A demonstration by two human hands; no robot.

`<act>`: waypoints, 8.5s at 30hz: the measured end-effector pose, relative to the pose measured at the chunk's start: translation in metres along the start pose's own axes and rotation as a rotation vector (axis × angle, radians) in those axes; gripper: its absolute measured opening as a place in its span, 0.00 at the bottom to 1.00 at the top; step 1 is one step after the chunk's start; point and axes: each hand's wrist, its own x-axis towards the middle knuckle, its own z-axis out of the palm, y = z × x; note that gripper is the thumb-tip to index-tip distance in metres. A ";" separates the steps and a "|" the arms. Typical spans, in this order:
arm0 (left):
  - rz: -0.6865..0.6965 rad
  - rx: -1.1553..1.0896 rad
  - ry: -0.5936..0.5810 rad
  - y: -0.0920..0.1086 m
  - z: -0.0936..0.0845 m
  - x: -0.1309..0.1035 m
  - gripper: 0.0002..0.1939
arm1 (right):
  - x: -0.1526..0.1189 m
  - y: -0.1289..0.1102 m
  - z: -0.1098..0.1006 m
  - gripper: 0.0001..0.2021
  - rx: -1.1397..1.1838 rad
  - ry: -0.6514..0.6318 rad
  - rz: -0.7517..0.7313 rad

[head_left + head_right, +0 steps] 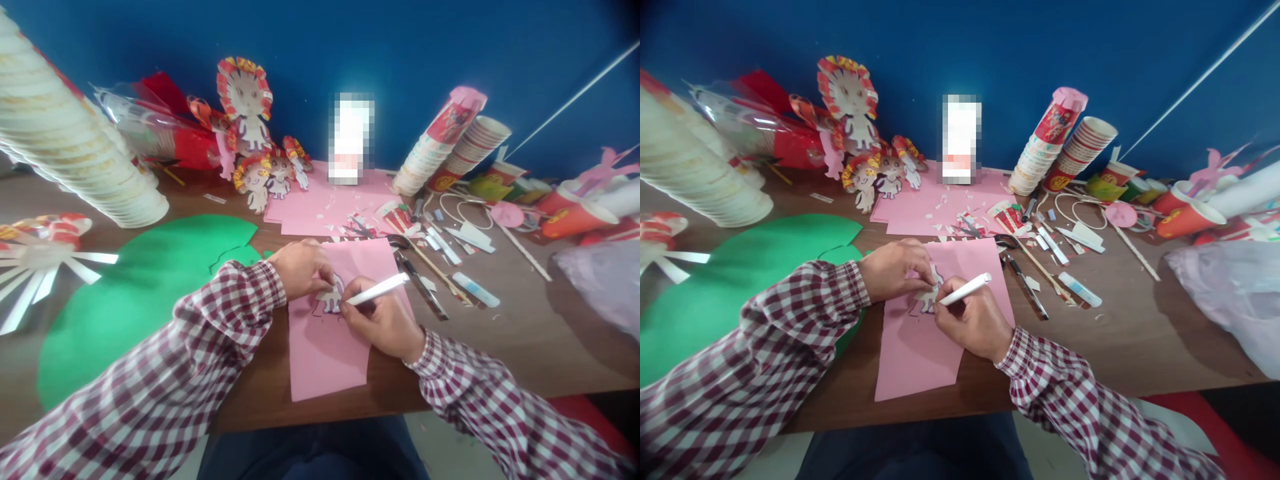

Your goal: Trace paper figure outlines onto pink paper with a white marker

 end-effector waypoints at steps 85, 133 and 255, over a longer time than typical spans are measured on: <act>0.015 0.009 -0.045 0.005 -0.009 0.000 0.08 | -0.005 -0.020 -0.016 0.03 0.120 0.176 0.000; -0.041 -0.002 -0.048 0.005 -0.009 0.000 0.05 | 0.003 -0.017 0.007 0.02 0.045 0.175 0.081; -0.016 -0.009 -0.050 0.002 -0.005 -0.001 0.06 | 0.009 -0.011 0.010 0.03 0.025 0.136 0.111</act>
